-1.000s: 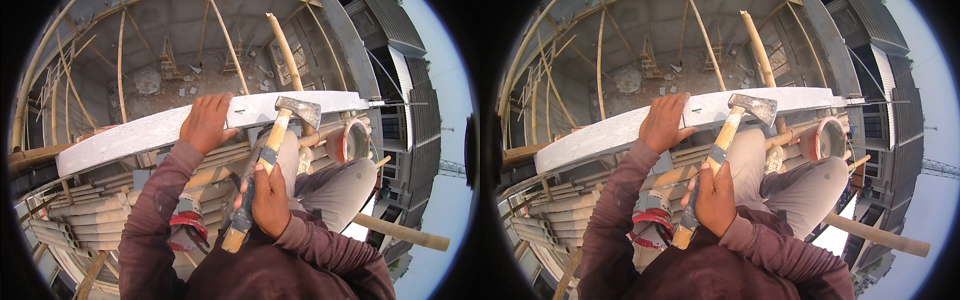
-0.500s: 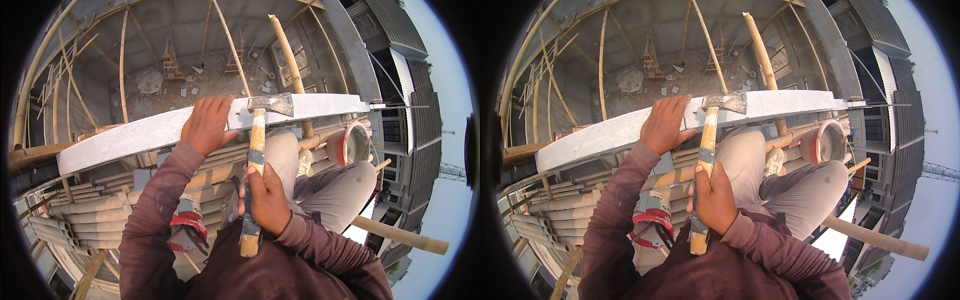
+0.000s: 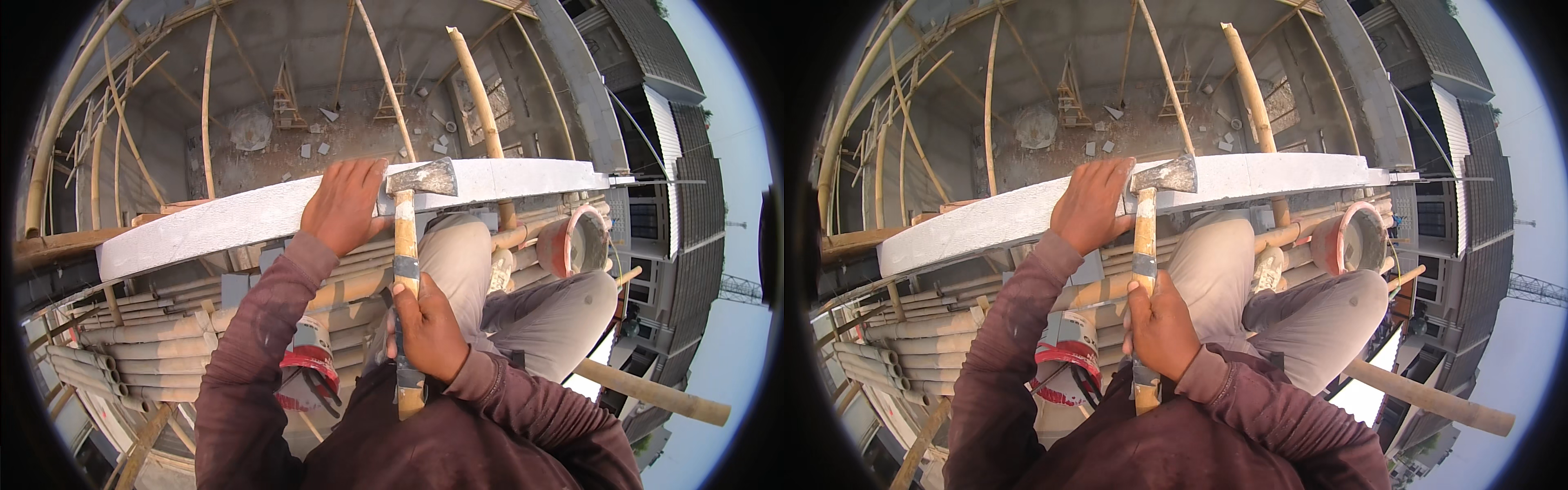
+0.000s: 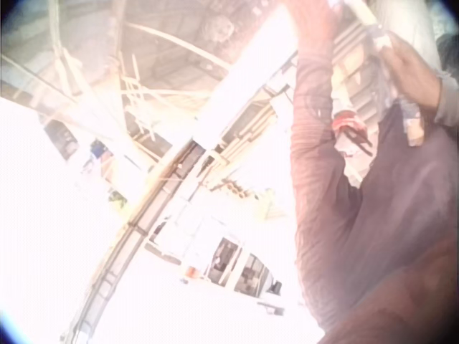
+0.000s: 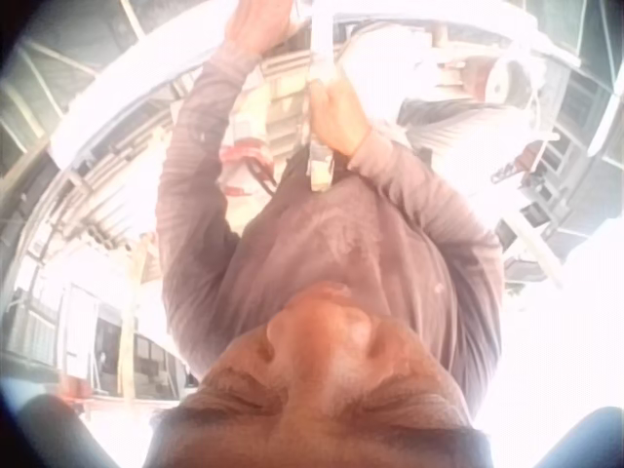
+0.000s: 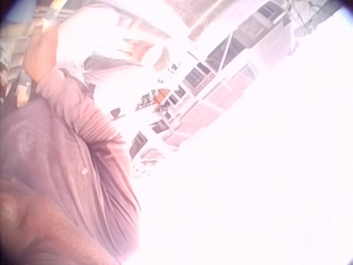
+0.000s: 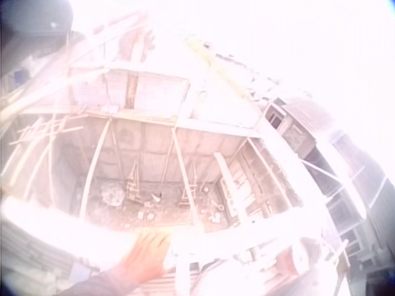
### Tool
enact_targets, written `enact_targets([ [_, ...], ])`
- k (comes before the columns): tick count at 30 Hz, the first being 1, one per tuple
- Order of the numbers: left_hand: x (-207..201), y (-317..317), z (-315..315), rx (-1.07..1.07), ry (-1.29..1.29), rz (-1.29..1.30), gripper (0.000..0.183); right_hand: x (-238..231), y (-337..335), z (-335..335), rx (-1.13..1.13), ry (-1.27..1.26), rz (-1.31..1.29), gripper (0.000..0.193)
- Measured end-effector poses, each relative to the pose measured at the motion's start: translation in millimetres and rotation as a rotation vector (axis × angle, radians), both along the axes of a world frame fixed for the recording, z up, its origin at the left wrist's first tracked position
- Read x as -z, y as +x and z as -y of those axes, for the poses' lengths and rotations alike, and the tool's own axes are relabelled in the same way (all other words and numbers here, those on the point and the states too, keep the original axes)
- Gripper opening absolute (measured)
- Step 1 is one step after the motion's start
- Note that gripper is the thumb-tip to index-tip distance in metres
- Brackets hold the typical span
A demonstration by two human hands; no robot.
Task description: The person builds a wall at a construction site by measuring a white brick with a tape measure, applying cement with a trowel, and securing the brick in place using a hammer.
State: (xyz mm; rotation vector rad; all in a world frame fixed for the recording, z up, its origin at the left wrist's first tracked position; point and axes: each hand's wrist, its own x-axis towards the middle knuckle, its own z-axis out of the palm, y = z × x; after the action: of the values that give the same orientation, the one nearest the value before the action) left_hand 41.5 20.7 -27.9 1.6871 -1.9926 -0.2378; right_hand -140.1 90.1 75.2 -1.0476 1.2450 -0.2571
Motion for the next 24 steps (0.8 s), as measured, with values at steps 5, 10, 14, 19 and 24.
enact_targets([
  [5, -1.8, -2.8, 2.3, 0.017, -0.018, -0.035, 0.08, -6.9, -4.0, 1.9, 0.071, -0.11, 0.065, 0.02],
  [10, -0.5, -1.6, 0.6, 0.0, 0.035, -0.027, 0.081, -8.2, -1.8, 6.5, 0.054, -0.029, 0.06, 0.02],
  [14, -1.8, -2.7, 1.2, 0.009, 0.0, -0.026, 0.083, 0.7, -9.1, 3.1, 0.03, -0.089, 0.029, 0.02],
  [19, -2.0, -3.7, -0.4, 0.001, 0.022, -0.041, 0.082, -3.3, -11.5, 4.4, 0.041, -0.024, 0.054, 0.02],
  [24, 2.3, 2.7, -5.5, -0.01, 0.01, -0.028, 0.082, 6.7, -9.1, -2.8, 0.0, -0.039, 0.032, 0.022],
])
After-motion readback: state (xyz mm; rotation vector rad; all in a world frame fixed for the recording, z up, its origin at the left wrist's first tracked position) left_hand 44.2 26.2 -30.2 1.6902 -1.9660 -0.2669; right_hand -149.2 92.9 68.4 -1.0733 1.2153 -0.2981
